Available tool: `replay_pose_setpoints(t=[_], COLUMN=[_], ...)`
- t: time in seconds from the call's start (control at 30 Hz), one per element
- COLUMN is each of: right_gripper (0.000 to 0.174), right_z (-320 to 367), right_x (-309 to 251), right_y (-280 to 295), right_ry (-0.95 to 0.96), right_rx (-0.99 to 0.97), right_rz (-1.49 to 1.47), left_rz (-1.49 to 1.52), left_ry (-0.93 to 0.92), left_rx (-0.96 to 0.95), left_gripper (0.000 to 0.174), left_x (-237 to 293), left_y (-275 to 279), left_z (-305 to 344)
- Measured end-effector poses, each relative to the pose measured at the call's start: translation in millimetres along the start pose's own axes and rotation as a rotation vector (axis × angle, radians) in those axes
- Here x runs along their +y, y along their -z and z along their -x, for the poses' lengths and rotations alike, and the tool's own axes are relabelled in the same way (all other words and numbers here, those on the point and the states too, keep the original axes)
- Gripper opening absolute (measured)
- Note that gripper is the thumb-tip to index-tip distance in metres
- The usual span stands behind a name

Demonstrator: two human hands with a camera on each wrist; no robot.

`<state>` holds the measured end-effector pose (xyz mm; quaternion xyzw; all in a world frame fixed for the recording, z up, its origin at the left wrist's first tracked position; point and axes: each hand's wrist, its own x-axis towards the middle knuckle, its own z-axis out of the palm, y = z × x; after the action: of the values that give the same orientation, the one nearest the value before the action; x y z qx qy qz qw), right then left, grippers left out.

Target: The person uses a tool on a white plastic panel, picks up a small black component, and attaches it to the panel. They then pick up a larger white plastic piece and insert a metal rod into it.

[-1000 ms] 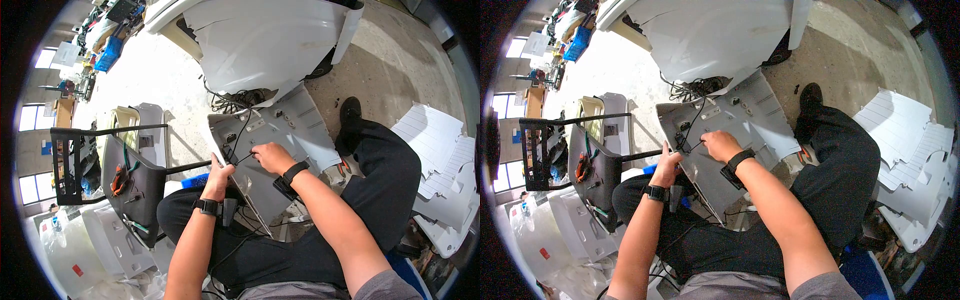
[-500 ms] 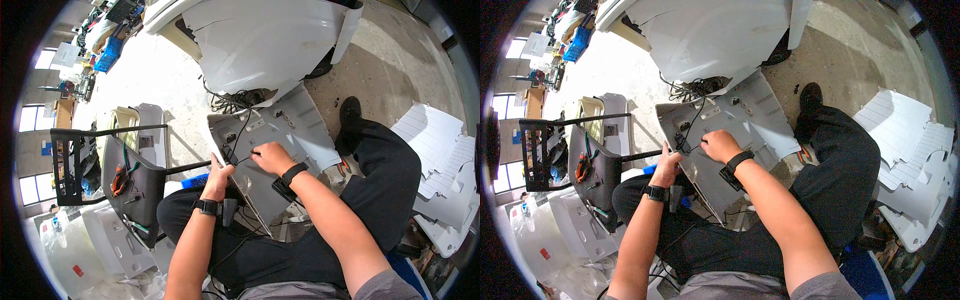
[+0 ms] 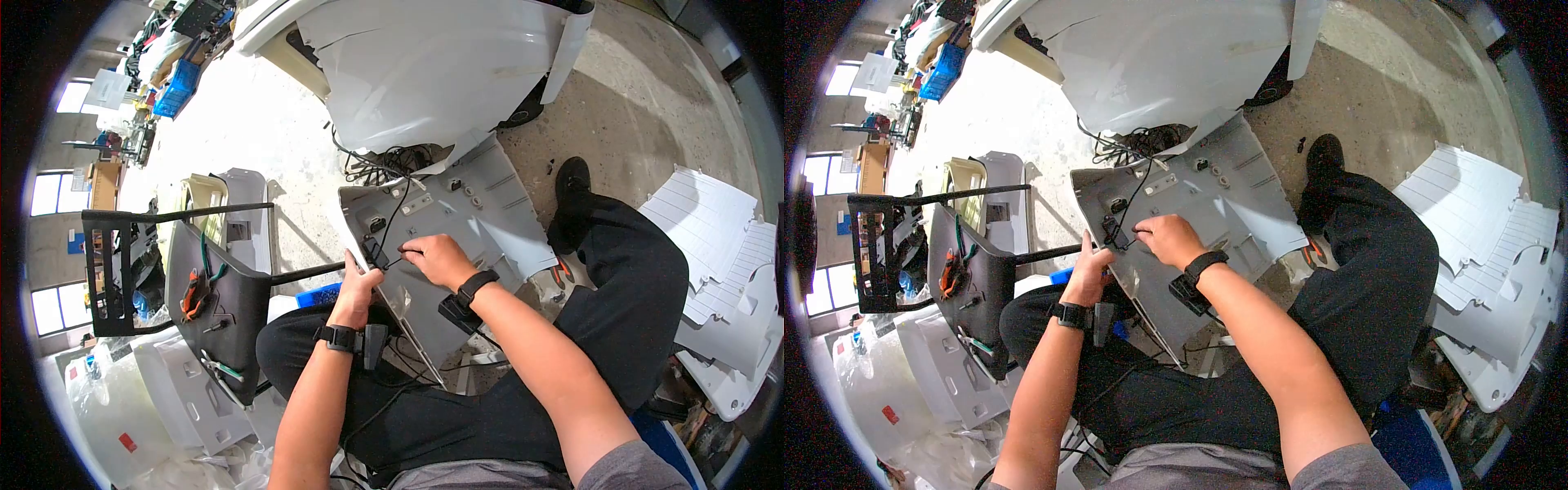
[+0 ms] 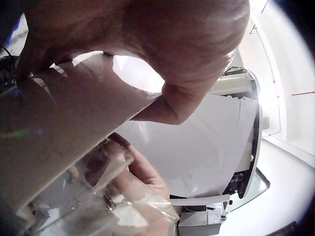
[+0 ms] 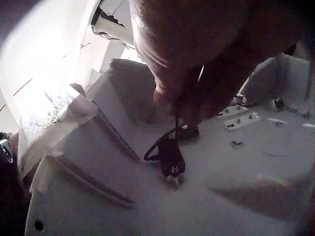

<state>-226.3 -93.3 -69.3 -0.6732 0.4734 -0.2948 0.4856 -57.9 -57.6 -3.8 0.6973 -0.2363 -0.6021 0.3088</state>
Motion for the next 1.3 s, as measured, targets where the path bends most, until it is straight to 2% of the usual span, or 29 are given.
replay_pose_setpoints(t=[0.13,0.2,0.33,0.4,0.43,0.5,0.73,0.83,0.9,1.23,1.3], right_gripper=[0.020,0.019,0.019,0.021,0.021,0.026,0.033,0.036,0.038,0.032,0.029], right_z=[-2.0,-6.3,-10.6,-10.3,-9.2,-8.3,-18.2,-26.5,-29.1,-31.1,-33.7], right_x=[-5.1,-1.2,6.8,4.5,8.9,15.5,0.9,-1.8,1.1,0.2,-8.3], right_y=[-0.4,0.1,-5.0,-11.2,-18.5,-31.9,-40.2,-40.1,-43.1,-46.5,-40.0], right_ry=[-0.051,-0.022,-0.076,-0.310,-0.311,-0.264,-0.243,-0.322,-0.265,-0.237,-0.245], right_rx=[0.111,0.259,0.265,0.073,0.069,-0.169,-0.310,-0.367,-0.398,-0.436,-0.503], right_rz=[-0.124,-0.094,-0.003,0.136,0.134,0.204,0.187,0.262,0.303,0.331,0.380], left_rz=[-0.003,-0.018,-0.003,-0.033,-0.030,-0.001,-0.037,0.001,0.021,-0.074,-0.076], left_ry=[-0.023,0.000,-0.016,-0.012,0.005,0.002,0.028,0.004,-0.001,-0.024,-0.029], left_rx=[-0.018,-0.001,-0.010,-0.006,-0.007,-0.017,-0.014,-0.022,-0.022,-0.019,-0.035], left_gripper=[0.091,0.091,0.091,0.092,0.092,0.093,0.096,0.097,0.097,0.089,0.088], left_x=[3.7,5.1,0.8,6.5,6.1,5.8,8.1,6.1,5.3,2.6,0.9], left_y=[-1.5,-2.0,0.0,-1.6,-0.8,-1.6,-2.3,-2.6,-2.0,-1.1,-1.4], left_z=[3.2,5.2,1.9,4.8,5.4,6.2,8.4,6.8,6.0,5.1,3.3])
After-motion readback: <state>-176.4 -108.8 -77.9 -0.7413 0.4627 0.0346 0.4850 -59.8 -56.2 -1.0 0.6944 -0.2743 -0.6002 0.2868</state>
